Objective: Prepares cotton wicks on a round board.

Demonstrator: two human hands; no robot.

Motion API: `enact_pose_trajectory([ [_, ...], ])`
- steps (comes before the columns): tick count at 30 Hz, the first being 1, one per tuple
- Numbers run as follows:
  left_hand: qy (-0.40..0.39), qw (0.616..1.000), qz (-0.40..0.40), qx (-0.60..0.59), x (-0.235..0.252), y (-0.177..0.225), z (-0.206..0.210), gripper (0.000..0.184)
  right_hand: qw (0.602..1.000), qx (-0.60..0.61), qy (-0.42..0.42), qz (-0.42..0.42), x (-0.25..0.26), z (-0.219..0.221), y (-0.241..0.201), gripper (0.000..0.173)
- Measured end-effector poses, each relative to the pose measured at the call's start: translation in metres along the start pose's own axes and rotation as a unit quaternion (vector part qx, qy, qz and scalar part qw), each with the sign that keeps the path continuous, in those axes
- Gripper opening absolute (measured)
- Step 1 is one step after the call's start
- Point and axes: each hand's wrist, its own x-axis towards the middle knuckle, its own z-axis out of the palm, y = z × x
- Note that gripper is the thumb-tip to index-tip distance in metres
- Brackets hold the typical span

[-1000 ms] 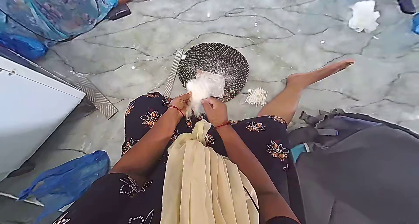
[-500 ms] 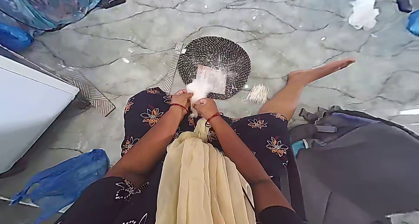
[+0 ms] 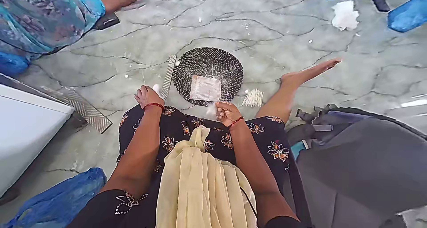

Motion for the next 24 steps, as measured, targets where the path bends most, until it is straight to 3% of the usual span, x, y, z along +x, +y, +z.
enact_pose_trajectory([
  [3,0.021,0.984,0.128,-0.126,-0.026,0.012,0.006,0.071,1.000,-0.006,0.020,-0.009,-0.001,0.002,0.000,0.026],
  [6,-0.065,0.922,0.179,-0.336,-0.064,0.034,0.021,0.045,1.000,-0.006,0.007,-0.017,0.000,0.002,0.003,0.024],
  [8,-0.174,0.853,0.118,-0.477,-0.086,0.048,0.032,0.031,1.000,-0.015,0.006,-0.018,0.000,0.004,0.004,0.022],
  [10,-0.272,0.787,0.042,-0.552,-0.097,0.055,0.039,0.037,0.999,-0.025,0.018,-0.024,-0.001,0.008,0.005,0.020],
  [14,-0.325,0.698,-0.041,-0.637,-0.106,0.059,0.043,0.021,0.998,-0.015,0.054,-0.040,0.000,0.017,0.011,0.020],
  [16,-0.308,0.687,-0.055,-0.656,-0.106,0.062,0.041,0.012,0.996,-0.007,0.076,-0.039,0.001,0.022,0.014,0.014],
  [20,-0.248,0.706,-0.084,-0.658,-0.101,0.062,0.039,0.010,0.995,0.005,0.090,-0.032,0.003,0.031,0.023,0.010],
  [24,-0.205,0.751,-0.056,-0.625,-0.093,0.052,0.042,0.014,0.992,-0.089,0.086,-0.029,0.001,0.033,0.021,0.026],
])
